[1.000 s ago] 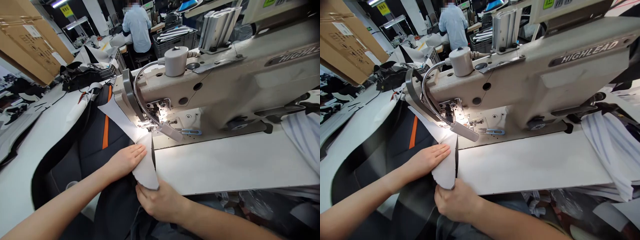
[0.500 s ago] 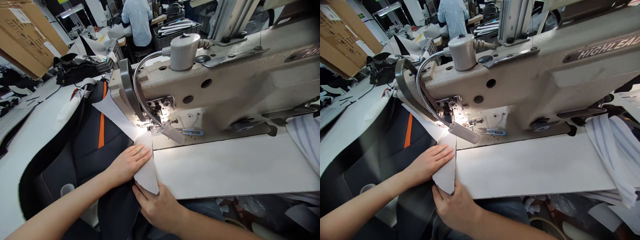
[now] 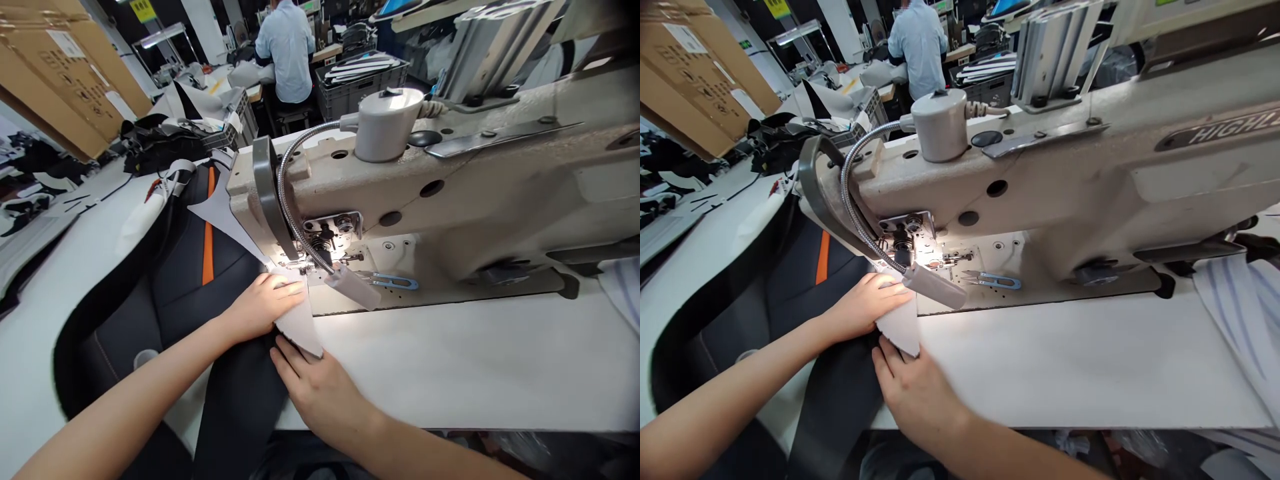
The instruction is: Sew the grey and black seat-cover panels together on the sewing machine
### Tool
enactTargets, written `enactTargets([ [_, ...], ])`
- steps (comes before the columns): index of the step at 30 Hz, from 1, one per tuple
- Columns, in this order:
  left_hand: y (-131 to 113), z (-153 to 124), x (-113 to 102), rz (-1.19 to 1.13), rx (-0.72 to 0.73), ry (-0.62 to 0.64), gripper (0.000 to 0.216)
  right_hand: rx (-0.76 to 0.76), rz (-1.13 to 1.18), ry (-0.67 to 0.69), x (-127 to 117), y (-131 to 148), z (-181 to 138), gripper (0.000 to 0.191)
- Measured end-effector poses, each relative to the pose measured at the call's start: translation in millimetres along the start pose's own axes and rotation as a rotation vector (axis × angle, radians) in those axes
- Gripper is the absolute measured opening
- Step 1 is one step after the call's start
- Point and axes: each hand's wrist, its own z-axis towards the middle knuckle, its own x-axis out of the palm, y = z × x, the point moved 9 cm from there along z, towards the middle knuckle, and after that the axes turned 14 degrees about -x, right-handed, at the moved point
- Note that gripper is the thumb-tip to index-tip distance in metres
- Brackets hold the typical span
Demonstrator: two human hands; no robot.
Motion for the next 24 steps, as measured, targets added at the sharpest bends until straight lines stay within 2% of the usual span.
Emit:
enactTargets([
  [4, -19.1, -1.8, -7.1, 0.027, -0.051, -0.059, 0.026, -0.056, -0.030, -0.103, -10.3, 0.4, 2.2, 0.036],
  [8, -39.5, -26.7, -10.5, -0.094, 0.046, -0.271, 0.024, -0.088, 0.012, -0.148, -11.4, 6.7, -5.4, 0.032],
  [11, -30.2, -40.7, -8.3, -0.226, 0.053, -0.377, 0.026, -0.080, -0.007, -0.146, -10.2, 8.8, -11.9, 0.037],
  [13, -22.0, -42.3, -5.2, -0.271, 0.041, -0.397, 0.026, -0.072, -0.020, -0.124, -8.2, 8.3, -13.3, 0.038],
  [21, -1.4, -22.1, 1.7, -0.325, -0.030, -0.417, 0.030, 0.025, 0.042, 0.022, 0.3, -9.2, -5.8, 0.054],
  [24, 8.2, -13.1, 3.7, -0.331, -0.030, -0.403, 0.029, 0.029, 0.021, 0.037, 0.2, -17.1, -1.4, 0.060],
])
